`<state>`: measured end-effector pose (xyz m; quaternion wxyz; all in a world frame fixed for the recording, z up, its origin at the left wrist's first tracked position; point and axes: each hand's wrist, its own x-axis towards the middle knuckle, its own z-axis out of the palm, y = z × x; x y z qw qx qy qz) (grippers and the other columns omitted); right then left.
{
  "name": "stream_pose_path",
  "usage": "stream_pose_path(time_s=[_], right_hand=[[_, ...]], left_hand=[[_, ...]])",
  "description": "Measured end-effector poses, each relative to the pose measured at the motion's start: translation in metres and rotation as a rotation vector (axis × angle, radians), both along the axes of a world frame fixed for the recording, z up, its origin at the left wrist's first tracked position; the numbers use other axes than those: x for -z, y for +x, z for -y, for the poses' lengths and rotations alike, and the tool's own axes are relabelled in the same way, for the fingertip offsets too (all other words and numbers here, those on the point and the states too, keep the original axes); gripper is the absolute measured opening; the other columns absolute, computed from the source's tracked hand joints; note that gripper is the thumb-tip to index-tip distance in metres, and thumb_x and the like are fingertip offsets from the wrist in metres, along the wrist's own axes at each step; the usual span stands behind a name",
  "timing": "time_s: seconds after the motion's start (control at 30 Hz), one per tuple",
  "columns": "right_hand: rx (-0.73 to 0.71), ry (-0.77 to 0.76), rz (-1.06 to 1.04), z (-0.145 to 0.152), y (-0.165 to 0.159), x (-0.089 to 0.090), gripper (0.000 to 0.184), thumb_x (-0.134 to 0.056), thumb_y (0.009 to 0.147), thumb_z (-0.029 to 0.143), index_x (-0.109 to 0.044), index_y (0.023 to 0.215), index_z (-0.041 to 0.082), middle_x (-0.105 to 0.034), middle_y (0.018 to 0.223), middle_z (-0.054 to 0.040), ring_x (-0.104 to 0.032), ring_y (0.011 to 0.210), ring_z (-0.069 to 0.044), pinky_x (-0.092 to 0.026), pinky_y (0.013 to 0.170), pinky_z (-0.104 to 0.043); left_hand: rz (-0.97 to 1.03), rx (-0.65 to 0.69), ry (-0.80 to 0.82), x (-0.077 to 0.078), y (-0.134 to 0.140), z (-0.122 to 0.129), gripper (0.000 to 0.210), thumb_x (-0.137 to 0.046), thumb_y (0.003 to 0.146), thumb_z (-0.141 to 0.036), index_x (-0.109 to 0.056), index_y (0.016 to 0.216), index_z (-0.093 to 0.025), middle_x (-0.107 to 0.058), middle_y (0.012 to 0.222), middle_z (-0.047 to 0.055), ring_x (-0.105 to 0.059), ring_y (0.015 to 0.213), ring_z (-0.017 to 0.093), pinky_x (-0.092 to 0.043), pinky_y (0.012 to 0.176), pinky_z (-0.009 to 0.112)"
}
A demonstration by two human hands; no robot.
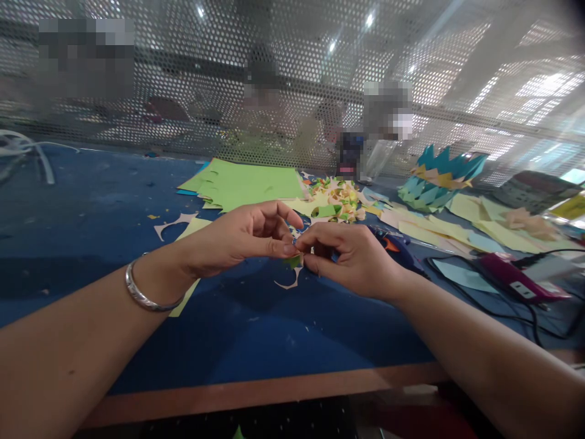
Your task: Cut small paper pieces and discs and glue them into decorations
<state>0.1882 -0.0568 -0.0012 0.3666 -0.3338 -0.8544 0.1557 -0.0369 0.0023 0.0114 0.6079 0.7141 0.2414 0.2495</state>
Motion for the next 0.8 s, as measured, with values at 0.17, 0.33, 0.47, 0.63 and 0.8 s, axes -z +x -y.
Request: stream_pose_path(time_s=[0.17, 0.33, 0.47, 0.63, 0.8], right_hand=[[0.003, 0.043, 0.01, 0.0021, 0.0003, -0.0016, 0.006, -0.065, 0.091, 0.013, -0.068, 0.093, 0.018, -0.069, 0.085, 0.0, -0.054, 0.062, -0.007, -0.043, 0.059, -0.022], [0.001, 0.06, 0.048, -0.0008, 0.0007, 0.0008, 0.009, -0.064, 0.089, 0.009, -0.067, 0.092, 0.017, -0.067, 0.082, 0.0007, -0.055, 0.064, -0.007, -0.043, 0.061, -0.021], [-0.03, 0.048, 0.071, -0.0033, 0.0016, 0.0042, 0.011, -0.063, 0.089, 0.009, -0.069, 0.094, 0.016, -0.069, 0.084, -0.0006, -0.056, 0.067, -0.008, -0.045, 0.065, -0.022], [-0.014, 0.08, 0.094, -0.0035, 0.0017, 0.0035, 0.01, -0.062, 0.09, 0.009, -0.069, 0.095, 0.015, -0.067, 0.082, -0.0007, -0.056, 0.067, -0.009, -0.045, 0.066, -0.023], [0.003, 0.12, 0.118, -0.0032, 0.0007, 0.0029, 0.01, -0.061, 0.091, 0.009, -0.067, 0.094, 0.016, -0.066, 0.081, -0.0001, -0.055, 0.066, -0.009, -0.044, 0.065, -0.022]], left_hand=[[-0.024, 0.023, -0.027, -0.0019, -0.0006, -0.0005, 0.026, -0.08, 0.084, -0.024, -0.069, 0.108, -0.023, -0.068, 0.085, 0.0, -0.062, 0.078, 0.012, -0.048, 0.075, 0.024], [-0.108, 0.008, 0.042, -0.0037, -0.0005, 0.0003, 0.029, -0.077, 0.085, -0.029, -0.068, 0.111, -0.022, -0.07, 0.089, 0.003, -0.066, 0.08, 0.015, -0.051, 0.071, 0.026], [-0.239, 0.059, 0.047, -0.0082, -0.0009, 0.0019, 0.034, -0.076, 0.087, -0.032, -0.061, 0.116, -0.022, -0.072, 0.092, 0.003, -0.071, 0.081, 0.018, -0.053, 0.066, 0.026], [-0.208, 0.032, 0.02, -0.0083, -0.0007, 0.001, 0.03, -0.075, 0.088, -0.03, -0.06, 0.112, -0.021, -0.072, 0.086, 0.001, -0.07, 0.077, 0.016, -0.053, 0.07, 0.027], [-0.171, -0.021, 0.014, -0.0031, 0.0001, -0.0017, 0.028, -0.076, 0.085, -0.026, -0.063, 0.109, -0.019, -0.071, 0.086, 0.002, -0.068, 0.08, 0.016, -0.053, 0.074, 0.028]])
